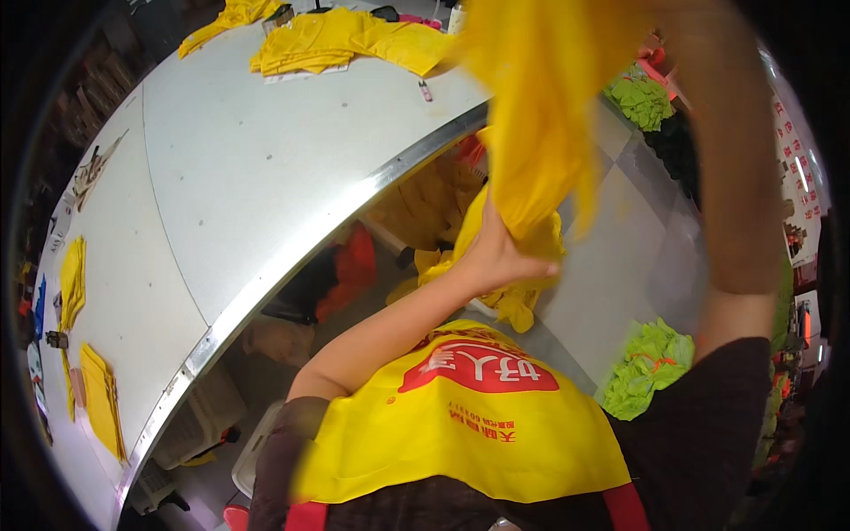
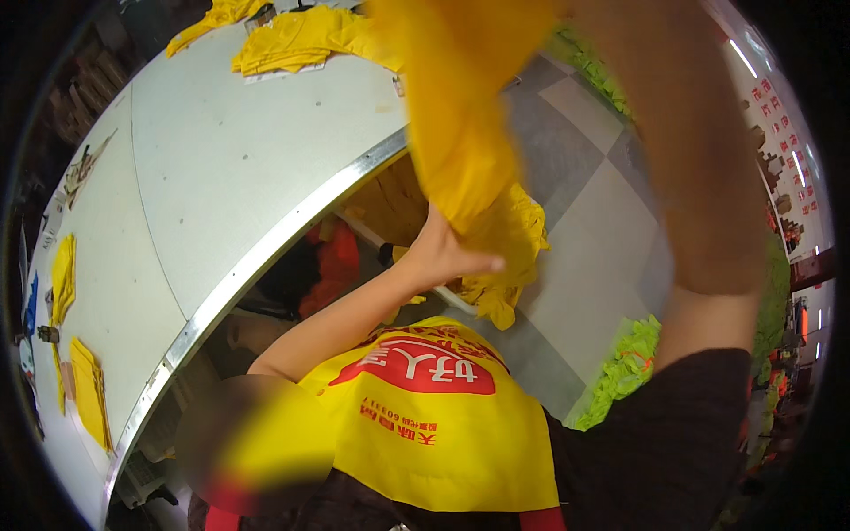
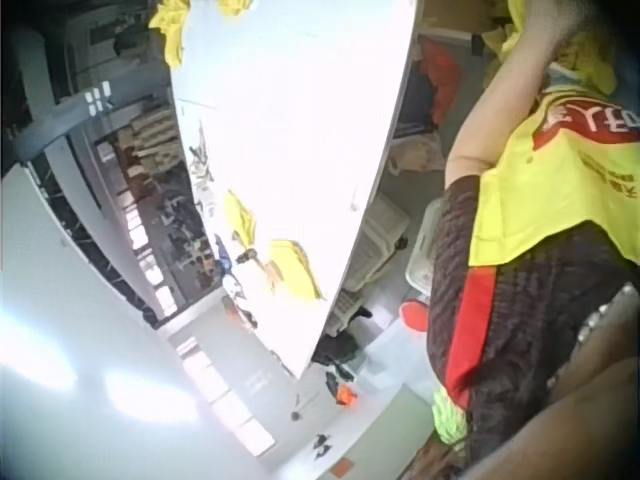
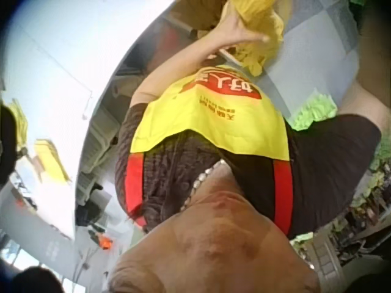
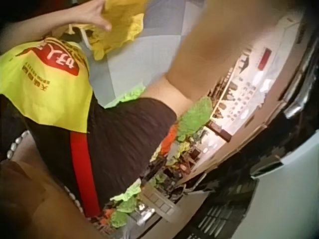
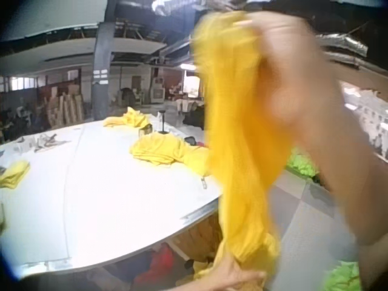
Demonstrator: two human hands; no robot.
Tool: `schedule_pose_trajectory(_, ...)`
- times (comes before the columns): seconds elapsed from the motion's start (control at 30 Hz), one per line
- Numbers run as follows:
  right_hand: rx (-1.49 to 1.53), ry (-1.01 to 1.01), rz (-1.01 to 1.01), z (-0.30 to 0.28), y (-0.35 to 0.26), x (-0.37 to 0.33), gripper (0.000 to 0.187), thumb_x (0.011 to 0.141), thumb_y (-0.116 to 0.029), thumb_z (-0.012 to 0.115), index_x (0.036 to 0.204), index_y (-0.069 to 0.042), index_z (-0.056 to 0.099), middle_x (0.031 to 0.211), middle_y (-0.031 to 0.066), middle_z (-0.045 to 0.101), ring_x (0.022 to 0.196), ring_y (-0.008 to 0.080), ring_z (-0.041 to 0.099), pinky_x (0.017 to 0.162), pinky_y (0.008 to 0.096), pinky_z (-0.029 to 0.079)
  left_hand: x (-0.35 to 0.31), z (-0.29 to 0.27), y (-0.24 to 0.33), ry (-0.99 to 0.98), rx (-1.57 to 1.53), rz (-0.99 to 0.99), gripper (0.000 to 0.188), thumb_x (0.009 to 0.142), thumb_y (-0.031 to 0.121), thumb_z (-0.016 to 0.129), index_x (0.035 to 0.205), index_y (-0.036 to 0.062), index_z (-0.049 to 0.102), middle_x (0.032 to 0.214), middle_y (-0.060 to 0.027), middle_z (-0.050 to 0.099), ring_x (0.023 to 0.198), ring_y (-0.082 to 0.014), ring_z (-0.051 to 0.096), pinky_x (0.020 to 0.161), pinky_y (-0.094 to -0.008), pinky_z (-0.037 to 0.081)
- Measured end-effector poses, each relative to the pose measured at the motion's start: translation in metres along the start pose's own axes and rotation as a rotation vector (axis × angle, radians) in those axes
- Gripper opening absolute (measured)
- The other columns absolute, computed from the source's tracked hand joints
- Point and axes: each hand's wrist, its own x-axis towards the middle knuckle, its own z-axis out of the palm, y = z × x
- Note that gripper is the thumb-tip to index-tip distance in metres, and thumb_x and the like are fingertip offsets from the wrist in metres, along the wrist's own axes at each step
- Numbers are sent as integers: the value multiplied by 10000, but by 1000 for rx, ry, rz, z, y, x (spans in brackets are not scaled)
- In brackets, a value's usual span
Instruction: The person folds a yellow raincoat on a white table, aligns the edges, and places it into a white plastic basket. The person then unfolds another yellow raincoat, uses scissors to cut a tag, and continues folding it.
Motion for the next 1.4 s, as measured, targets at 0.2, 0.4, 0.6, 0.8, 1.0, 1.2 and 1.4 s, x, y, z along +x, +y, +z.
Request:
schedule_pose_trajectory(0.2, 215, -232, -27, 49, 24, 11, 283, 863, -246, 580, 1010, -4, 590, 944, 122, 632, 882, 224, 616, 770, 323, 505, 35, -82, -13, 438, -380, -250, 365, 927, 314, 458, 1143, 23, 504, 1104, -100, 559, 964, -226, 564, 787, -348, 484)
schedule_pose_trajectory(0.4, 197, -198, 120, -12, 72, -38, 262, 869, -242, 592, 1007, -19, 593, 932, 101, 638, 880, 202, 620, 763, 295, 510, 0, -218, 69, 632, -568, -40, 361, 945, 272, 430, 1190, 13, 489, 1101, -87, 560, 971, -199, 560, 822, -335, 477)
schedule_pose_trajectory(0.6, 532, -501, 283, 90, 134, -54, 617, 839, -438, 611, 1276, -30, 458, 1281, 109, 492, 1196, 215, 450, 989, 338, 379, -50, -296, 230, 683, -327, 276, 390, 956, 313, 391, 1200, 26, 489, 1089, -96, 575, 960, -216, 575, 831, -348, 485)
schedule_pose_trajectory(0.8, 606, -717, 82, 210, 76, -87, 433, 823, -162, 635, 1207, -4, 513, 1095, 94, 621, 1060, 170, 554, 920, 302, 426, -89, -308, 295, 698, -219, 409, 422, 967, 355, 351, 1211, 39, 489, 1078, -105, 589, 950, -234, 589, 840, -360, 494)
schedule_pose_trajectory(1.0, 716, -335, 266, 271, 101, -112, 288, 935, -11, 405, 1202, 46, 497, 1161, 97, 576, 1086, 141, 527, 948, 287, 419, -138, -307, 285, 722, -316, 450, 443, 978, 399, 335, 1168, 42, 516, 1045, -93, 606, 910, -219, 602, 818, -350, 507)
schedule_pose_trajectory(1.2, 1197, -103, 571, 279, 102, -75, 302, 952, -245, 458, 1085, 11, 549, 1002, 85, 627, 866, 152, 617, 736, 271, 513, -193, -322, 261, 811, -554, 277, 470, 964, 411, 365, 1274, 66, 444, 1201, -94, 545, 1060, -247, 548, 914, -375, 455)
schedule_pose_trajectory(1.4, 1171, -92, 719, 286, 123, -66, 305, 933, -176, 455, 1153, 24, 523, 1032, 95, 623, 905, 159, 609, 795, 283, 499, -219, -319, 231, 857, -792, 340, 422, 966, 361, 352, 1240, 64, 472, 1180, -100, 559, 1058, -264, 551, 905, -406, 461)
